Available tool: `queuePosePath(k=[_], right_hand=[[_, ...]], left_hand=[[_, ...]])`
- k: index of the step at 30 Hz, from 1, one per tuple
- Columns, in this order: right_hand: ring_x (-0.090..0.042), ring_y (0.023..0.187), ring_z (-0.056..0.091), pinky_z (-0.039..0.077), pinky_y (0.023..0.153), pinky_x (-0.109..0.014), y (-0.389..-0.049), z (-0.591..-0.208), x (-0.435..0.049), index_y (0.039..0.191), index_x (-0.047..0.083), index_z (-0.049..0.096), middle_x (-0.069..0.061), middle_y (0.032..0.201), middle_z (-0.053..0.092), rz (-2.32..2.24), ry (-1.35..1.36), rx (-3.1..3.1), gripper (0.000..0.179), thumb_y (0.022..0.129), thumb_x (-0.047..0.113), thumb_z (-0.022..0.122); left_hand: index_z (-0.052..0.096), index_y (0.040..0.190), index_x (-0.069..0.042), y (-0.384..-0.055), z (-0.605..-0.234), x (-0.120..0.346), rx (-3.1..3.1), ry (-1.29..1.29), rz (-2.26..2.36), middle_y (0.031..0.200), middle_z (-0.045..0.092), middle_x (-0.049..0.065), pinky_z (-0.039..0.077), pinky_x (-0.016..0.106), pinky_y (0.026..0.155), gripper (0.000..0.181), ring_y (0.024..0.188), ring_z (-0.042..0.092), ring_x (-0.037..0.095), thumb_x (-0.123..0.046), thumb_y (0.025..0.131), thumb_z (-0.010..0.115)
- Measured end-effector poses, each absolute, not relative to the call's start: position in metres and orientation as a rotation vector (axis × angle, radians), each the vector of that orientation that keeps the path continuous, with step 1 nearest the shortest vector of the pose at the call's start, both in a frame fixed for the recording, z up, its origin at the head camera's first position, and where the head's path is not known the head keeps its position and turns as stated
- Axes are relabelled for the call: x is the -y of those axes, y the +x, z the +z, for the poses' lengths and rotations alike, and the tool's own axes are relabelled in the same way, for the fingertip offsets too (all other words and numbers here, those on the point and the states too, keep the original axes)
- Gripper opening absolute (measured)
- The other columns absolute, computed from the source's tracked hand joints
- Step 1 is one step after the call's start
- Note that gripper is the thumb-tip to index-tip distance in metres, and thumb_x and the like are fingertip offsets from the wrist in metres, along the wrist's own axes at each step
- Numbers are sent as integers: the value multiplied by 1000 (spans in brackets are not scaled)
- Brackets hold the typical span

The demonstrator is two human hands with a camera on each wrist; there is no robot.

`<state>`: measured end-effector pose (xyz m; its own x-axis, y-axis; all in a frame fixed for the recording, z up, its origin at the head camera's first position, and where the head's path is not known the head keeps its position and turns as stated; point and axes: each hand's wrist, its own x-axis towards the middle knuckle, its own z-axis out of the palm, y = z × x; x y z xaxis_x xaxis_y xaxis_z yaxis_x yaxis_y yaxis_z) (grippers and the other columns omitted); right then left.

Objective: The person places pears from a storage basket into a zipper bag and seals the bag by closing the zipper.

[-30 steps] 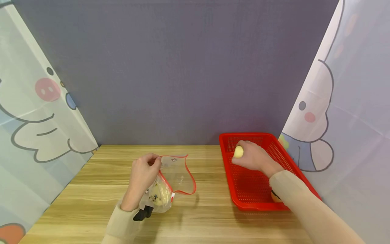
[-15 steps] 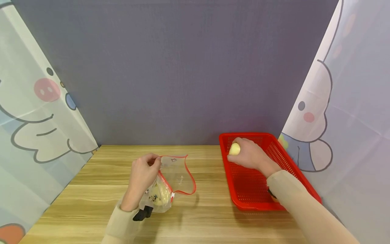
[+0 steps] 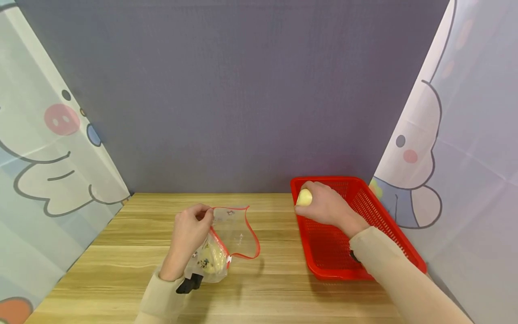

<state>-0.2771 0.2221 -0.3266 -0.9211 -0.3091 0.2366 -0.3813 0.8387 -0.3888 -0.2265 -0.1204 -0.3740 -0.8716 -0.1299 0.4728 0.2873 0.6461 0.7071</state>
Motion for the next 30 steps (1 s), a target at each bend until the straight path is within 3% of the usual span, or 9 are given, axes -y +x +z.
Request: queuePosePath(k=[30], right_hand=[[-17,75,54,49,63,-34,-260,-316,-176,105,16,62,4,88,59,803,650,2784,31,79,28,73]], left_hand=[[77,92,-4,-227,-374,121,2379,-129,-1143,71,67,2,49,33,56,16,56,55,11,-10,96,63]])
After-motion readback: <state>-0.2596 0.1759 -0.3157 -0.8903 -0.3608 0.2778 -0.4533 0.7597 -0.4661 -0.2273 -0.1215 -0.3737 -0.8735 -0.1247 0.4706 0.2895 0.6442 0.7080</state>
